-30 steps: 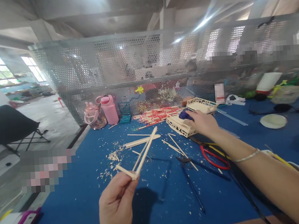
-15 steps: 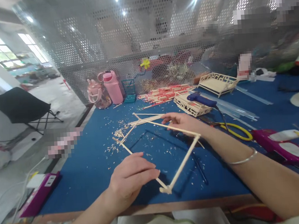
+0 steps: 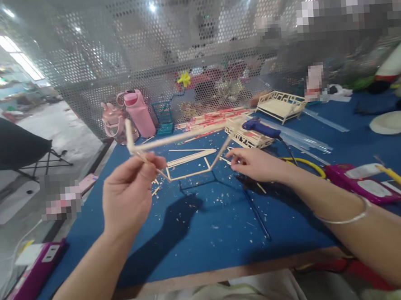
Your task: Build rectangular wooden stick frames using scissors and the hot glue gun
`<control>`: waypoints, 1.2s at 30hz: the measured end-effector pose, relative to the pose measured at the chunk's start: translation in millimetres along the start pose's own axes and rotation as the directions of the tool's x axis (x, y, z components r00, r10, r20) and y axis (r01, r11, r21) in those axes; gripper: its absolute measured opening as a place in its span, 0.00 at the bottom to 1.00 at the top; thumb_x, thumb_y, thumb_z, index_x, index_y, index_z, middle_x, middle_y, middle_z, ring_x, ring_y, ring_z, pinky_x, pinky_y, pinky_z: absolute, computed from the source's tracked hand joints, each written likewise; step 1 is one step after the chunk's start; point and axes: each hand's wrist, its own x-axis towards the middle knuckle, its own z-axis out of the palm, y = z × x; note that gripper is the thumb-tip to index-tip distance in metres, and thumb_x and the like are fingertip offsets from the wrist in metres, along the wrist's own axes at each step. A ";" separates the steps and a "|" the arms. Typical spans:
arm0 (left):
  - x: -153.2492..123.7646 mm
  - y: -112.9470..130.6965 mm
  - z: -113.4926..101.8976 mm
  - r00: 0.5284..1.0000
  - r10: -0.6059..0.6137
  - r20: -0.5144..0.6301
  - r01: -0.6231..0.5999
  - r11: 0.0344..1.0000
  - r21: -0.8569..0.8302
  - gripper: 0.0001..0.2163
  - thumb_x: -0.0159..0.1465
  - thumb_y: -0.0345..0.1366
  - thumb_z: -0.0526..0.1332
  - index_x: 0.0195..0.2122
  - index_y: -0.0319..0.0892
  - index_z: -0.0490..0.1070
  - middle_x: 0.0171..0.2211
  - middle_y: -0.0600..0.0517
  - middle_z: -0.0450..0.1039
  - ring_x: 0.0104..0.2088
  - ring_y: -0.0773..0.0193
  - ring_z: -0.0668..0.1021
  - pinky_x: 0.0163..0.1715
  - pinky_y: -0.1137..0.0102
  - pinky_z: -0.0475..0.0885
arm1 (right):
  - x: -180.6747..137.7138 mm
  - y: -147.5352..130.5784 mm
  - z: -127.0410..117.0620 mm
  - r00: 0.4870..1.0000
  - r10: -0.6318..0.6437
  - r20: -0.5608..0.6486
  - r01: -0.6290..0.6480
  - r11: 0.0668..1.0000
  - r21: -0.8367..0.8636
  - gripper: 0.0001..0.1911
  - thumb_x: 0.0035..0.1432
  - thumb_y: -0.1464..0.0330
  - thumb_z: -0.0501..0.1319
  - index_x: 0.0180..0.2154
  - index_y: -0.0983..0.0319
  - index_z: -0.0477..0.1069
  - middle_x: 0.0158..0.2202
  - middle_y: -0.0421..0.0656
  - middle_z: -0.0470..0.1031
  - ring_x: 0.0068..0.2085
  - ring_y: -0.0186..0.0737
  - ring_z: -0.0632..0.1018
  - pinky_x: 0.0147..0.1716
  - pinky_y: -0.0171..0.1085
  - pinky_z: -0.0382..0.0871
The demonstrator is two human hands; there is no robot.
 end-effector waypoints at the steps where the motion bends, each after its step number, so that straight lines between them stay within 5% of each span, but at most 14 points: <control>1: 7.5 2.1 2.5 0.999 -0.030 -0.020 0.028 0.996 -0.080 0.07 0.49 0.38 0.73 0.28 0.46 0.79 0.25 0.57 0.78 0.29 0.68 0.79 0.37 0.69 0.78 | -4.9 -3.0 -3.3 0.999 0.032 0.012 -0.032 0.999 -0.014 0.11 0.53 0.74 0.58 0.40 0.62 0.70 0.31 0.42 0.74 0.29 0.35 0.73 0.28 0.34 0.68; 4: 25.1 6.1 10.6 0.994 -0.103 -0.037 0.091 0.965 -0.246 0.06 0.50 0.34 0.72 0.28 0.46 0.77 0.24 0.58 0.76 0.28 0.69 0.79 0.36 0.69 0.78 | -19.8 -14.6 -2.5 0.987 0.132 0.088 -0.142 0.983 0.113 0.12 0.56 0.71 0.54 0.43 0.62 0.66 0.30 0.42 0.72 0.26 0.34 0.72 0.24 0.33 0.67; 8: 36.0 5.6 19.3 0.979 -0.197 -0.046 0.170 0.924 -0.343 0.02 0.57 0.31 0.67 0.30 0.45 0.76 0.24 0.58 0.75 0.26 0.71 0.78 0.36 0.67 0.78 | -31.3 -22.9 12.1 0.991 0.105 0.082 -0.129 0.899 0.417 0.24 0.50 0.70 0.58 0.50 0.60 0.58 0.39 0.45 0.71 0.30 0.34 0.73 0.25 0.33 0.69; 14: 36.7 6.3 34.3 0.949 -0.313 -0.048 0.265 0.867 -0.421 0.05 0.63 0.29 0.61 0.31 0.44 0.74 0.25 0.60 0.75 0.25 0.74 0.78 0.40 0.69 0.77 | -19.8 -30.7 50.7 0.998 0.042 0.047 -0.063 0.773 0.631 0.42 0.34 0.76 0.58 0.56 0.55 0.56 0.62 0.50 0.58 0.51 0.42 0.70 0.36 0.36 0.68; 17: 38.2 6.3 40.6 0.930 -0.365 -0.039 0.306 0.829 -0.468 0.08 0.64 0.28 0.60 0.30 0.45 0.73 0.24 0.61 0.74 0.24 0.75 0.77 0.38 0.71 0.77 | -16.6 -43.0 78.1 0.969 -0.125 0.212 -0.049 0.746 0.664 0.41 0.34 0.77 0.60 0.55 0.55 0.58 0.54 0.47 0.69 0.48 0.40 0.72 0.36 0.34 0.66; 19: 42.0 5.0 40.0 0.928 -0.371 -0.036 0.309 0.819 -0.483 0.08 0.64 0.28 0.59 0.30 0.46 0.74 0.24 0.61 0.74 0.24 0.76 0.77 0.38 0.71 0.77 | -22.3 -48.5 91.4 0.888 -0.190 0.419 -0.169 0.713 0.680 0.36 0.41 0.71 0.62 0.55 0.59 0.57 0.40 0.44 0.76 0.36 0.37 0.75 0.30 0.34 0.65; 21: 46.9 2.6 35.2 0.932 -0.361 -0.040 0.297 0.822 -0.485 0.07 0.64 0.28 0.60 0.30 0.45 0.73 0.25 0.61 0.74 0.24 0.76 0.77 0.38 0.71 0.77 | -32.9 -47.9 96.6 0.847 -0.175 0.502 -0.242 0.714 0.657 0.27 0.49 0.61 0.61 0.50 0.62 0.61 0.25 0.37 0.73 0.24 0.32 0.71 0.24 0.32 0.61; 26: 51.2 -6.2 18.3 0.946 -0.315 -0.072 0.256 0.866 -0.431 0.03 0.60 0.29 0.65 0.31 0.44 0.73 0.24 0.60 0.74 0.23 0.75 0.76 0.37 0.72 0.76 | -53.0 -26.7 77.9 0.926 -0.090 0.366 -0.167 0.773 0.612 0.21 0.54 0.49 0.56 0.27 0.60 0.64 0.14 0.30 0.55 0.16 0.27 0.54 0.18 0.31 0.46; 29: 45.1 -8.5 12.5 0.937 -0.346 -0.053 0.298 0.869 -0.396 0.05 0.55 0.31 0.69 0.30 0.42 0.73 0.22 0.59 0.74 0.23 0.74 0.76 0.34 0.72 0.77 | -46.8 -17.0 55.2 0.989 -0.017 0.149 -0.070 0.828 0.557 0.17 0.52 0.52 0.58 0.33 0.60 0.65 0.18 0.31 0.59 0.19 0.29 0.58 0.20 0.31 0.52; 32: 36.5 -6.0 9.4 0.913 -0.408 0.032 0.389 0.840 -0.378 0.09 0.49 0.32 0.72 0.30 0.41 0.74 0.21 0.58 0.74 0.23 0.73 0.77 0.33 0.72 0.77 | -32.2 -19.7 31.1 0.990 0.000 -0.139 0.061 0.899 0.434 0.24 0.44 0.59 0.64 0.43 0.59 0.64 0.33 0.39 0.68 0.30 0.34 0.68 0.30 0.36 0.65; 36: 28.3 -1.4 6.0 0.879 -0.459 0.128 0.472 0.799 -0.374 0.11 0.48 0.33 0.74 0.31 0.40 0.74 0.21 0.58 0.74 0.23 0.72 0.77 0.34 0.71 0.78 | -20.6 -36.2 9.8 0.979 -0.093 -0.183 0.140 0.954 0.264 0.28 0.45 0.59 0.63 0.48 0.60 0.63 0.47 0.48 0.70 0.44 0.43 0.72 0.40 0.42 0.67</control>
